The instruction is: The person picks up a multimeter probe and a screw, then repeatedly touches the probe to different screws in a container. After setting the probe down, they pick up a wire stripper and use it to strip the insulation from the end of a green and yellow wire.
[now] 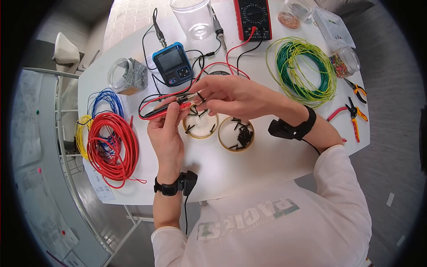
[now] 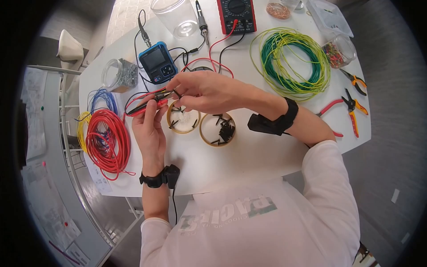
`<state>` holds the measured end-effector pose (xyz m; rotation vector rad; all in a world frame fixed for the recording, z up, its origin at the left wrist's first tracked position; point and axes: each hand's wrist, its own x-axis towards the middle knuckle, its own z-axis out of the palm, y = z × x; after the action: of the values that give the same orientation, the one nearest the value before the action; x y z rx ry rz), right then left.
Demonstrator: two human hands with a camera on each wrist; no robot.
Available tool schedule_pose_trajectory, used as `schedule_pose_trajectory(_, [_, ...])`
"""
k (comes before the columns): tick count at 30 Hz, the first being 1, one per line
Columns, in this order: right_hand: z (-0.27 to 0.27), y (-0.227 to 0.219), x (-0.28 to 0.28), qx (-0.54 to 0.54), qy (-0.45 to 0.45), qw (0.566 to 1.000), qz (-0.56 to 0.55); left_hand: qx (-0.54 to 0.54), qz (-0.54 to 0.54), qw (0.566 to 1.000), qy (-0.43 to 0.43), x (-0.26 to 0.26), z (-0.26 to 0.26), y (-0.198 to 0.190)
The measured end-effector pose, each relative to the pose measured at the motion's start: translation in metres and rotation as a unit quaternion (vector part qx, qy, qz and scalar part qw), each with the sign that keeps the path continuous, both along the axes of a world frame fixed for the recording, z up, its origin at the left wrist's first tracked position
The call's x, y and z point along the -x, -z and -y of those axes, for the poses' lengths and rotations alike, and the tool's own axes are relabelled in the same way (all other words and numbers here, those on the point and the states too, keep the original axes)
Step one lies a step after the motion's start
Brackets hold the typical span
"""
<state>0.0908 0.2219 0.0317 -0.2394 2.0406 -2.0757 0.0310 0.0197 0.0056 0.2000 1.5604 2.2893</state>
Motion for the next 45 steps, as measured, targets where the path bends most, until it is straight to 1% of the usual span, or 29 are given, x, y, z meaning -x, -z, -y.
schedule_pose_trajectory(2, [-0.001,0.002,-0.001,-0.079,0.006,0.997,-0.015,-0.001,0.0,1.0,-0.01,0.001,0.001,0.0])
schedule_pose_trajectory(3, [0.0,0.0,-0.001,-0.079,0.007,0.997,-0.015,-0.007,-0.003,1.0,-0.014,0.001,0.001,0.0])
schedule_pose_trajectory(5, [0.002,-0.004,-0.004,-0.153,0.019,0.986,-0.059,-0.013,-0.005,1.0,-0.019,0.001,0.002,0.001])
schedule_pose_trajectory(6, [0.003,-0.002,-0.004,-0.153,0.019,0.986,-0.059,-0.012,-0.003,1.0,-0.023,0.002,0.002,0.001])
schedule_pose_trajectory(8, [0.004,0.004,-0.005,-0.203,0.019,0.973,-0.11,-0.011,-0.001,1.0,-0.027,0.002,0.002,0.001])
schedule_pose_trajectory(9, [0.004,0.001,-0.006,-0.203,0.018,0.973,-0.11,-0.012,-0.003,1.0,-0.027,0.002,0.002,0.001])
schedule_pose_trajectory(11, [0.003,-0.006,-0.009,-0.283,-0.09,0.949,-0.105,-0.014,-0.003,1.0,-0.027,0.002,0.002,0.001])
schedule_pose_trajectory(12, [0.005,-0.003,-0.012,-0.283,-0.091,0.949,-0.105,-0.015,-0.003,1.0,-0.027,0.002,0.002,0.0])
schedule_pose_trajectory(14, [0.009,0.005,-0.019,-0.385,-0.192,0.889,-0.155,-0.016,-0.003,0.999,-0.027,0.002,0.002,0.001])
schedule_pose_trajectory(15, [0.012,0.004,-0.022,-0.408,-0.231,0.874,-0.127,-0.015,-0.003,1.0,-0.027,0.002,0.002,0.001])
schedule_pose_trajectory(16, [0.015,0.004,-0.025,-0.408,-0.231,0.874,-0.127,-0.014,-0.004,1.0,-0.028,0.002,0.002,0.002])
schedule_pose_trajectory(18, [0.02,0.003,-0.029,-0.482,-0.271,0.825,-0.118,-0.013,-0.002,0.999,-0.029,0.002,0.003,0.003])
schedule_pose_trajectory(20, [0.023,0.014,-0.036,-0.489,-0.263,0.82,-0.137,-0.013,-0.001,0.999,-0.03,0.002,0.003,0.003])
schedule_pose_trajectory(22, [0.024,0.017,-0.04,-0.501,-0.23,0.811,-0.198,-0.014,-0.002,0.999,-0.031,0.002,0.003,0.003])
schedule_pose_trajectory(23, [0.024,0.017,-0.041,-0.501,-0.23,0.811,-0.198,-0.014,-0.003,0.999,-0.031,0.002,0.003,0.002])
schedule_pose_trajectory(25, [0.027,0.01,-0.041,-0.542,-0.25,0.78,-0.188,-0.016,-0.013,0.999,-0.028,0.001,0.003,0.001])
schedule_pose_trajectory(26, [0.028,0.01,-0.042,-0.543,-0.25,0.78,-0.188,-0.016,-0.013,0.999,-0.027,0.002,0.004,0.001])
schedule_pose_trajectory(28, [0.03,0.012,-0.043,-0.558,-0.254,0.761,-0.21,-0.018,-0.025,0.999,-0.037,0.002,0.004,0.001])
schedule_pose_trajectory(31, [0.032,0.016,-0.042,-0.564,-0.253,0.76,-0.199,-0.012,-0.044,0.998,-0.038,0.003,0.005,0.0])
schedule_pose_trajectory(32, [0.032,0.015,-0.041,-0.564,-0.252,0.76,-0.199,-0.012,-0.044,0.998,-0.038,0.003,0.005,0.0])
schedule_pose_trajectory(34, [0.029,0.008,-0.035,-0.515,-0.236,0.812,-0.139,-0.017,-0.042,0.998,-0.049,0.004,0.006,0.0])
schedule_pose_trajectory(35, [0.025,0.005,-0.031,-0.516,-0.236,0.812,-0.139,-0.018,-0.042,0.998,-0.049,0.004,0.006,0.0])
schedule_pose_trajectory(37, [0.015,0.0,-0.022,-0.364,-0.176,0.902,-0.149,-0.024,-0.04,0.998,-0.05,0.004,0.005,-0.001])
schedule_pose_trajectory(38, [0.011,-0.001,-0.018,-0.364,-0.177,0.902,-0.15,-0.024,-0.04,0.998,-0.051,0.004,0.006,-0.001])
schedule_pose_trajectory(40, [0.005,-0.002,-0.008,-0.237,-0.093,0.963,-0.09,-0.03,-0.04,0.998,-0.033,0.004,0.007,-0.001])
schedule_pose_trajectory(42, [0.001,0.0,-0.001,-0.216,-0.087,0.97,-0.065,-0.031,-0.041,0.998,-0.025,0.004,0.007,-0.001])
schedule_pose_trajectory(43, [0.002,-0.001,0.002,-0.135,-0.046,0.99,0.002,-0.032,-0.043,0.998,-0.017,0.003,0.007,-0.001])
schedule_pose_trajectory(44, [0.002,-0.001,0.004,-0.053,-0.004,0.996,0.07,-0.032,-0.042,0.998,-0.017,0.002,0.006,-0.001])
schedule_pose_trajectory(45, [-0.001,0.003,0.007,-0.041,-0.015,0.997,0.062,-0.036,-0.029,0.999,-0.017,0.001,0.005,-0.001])
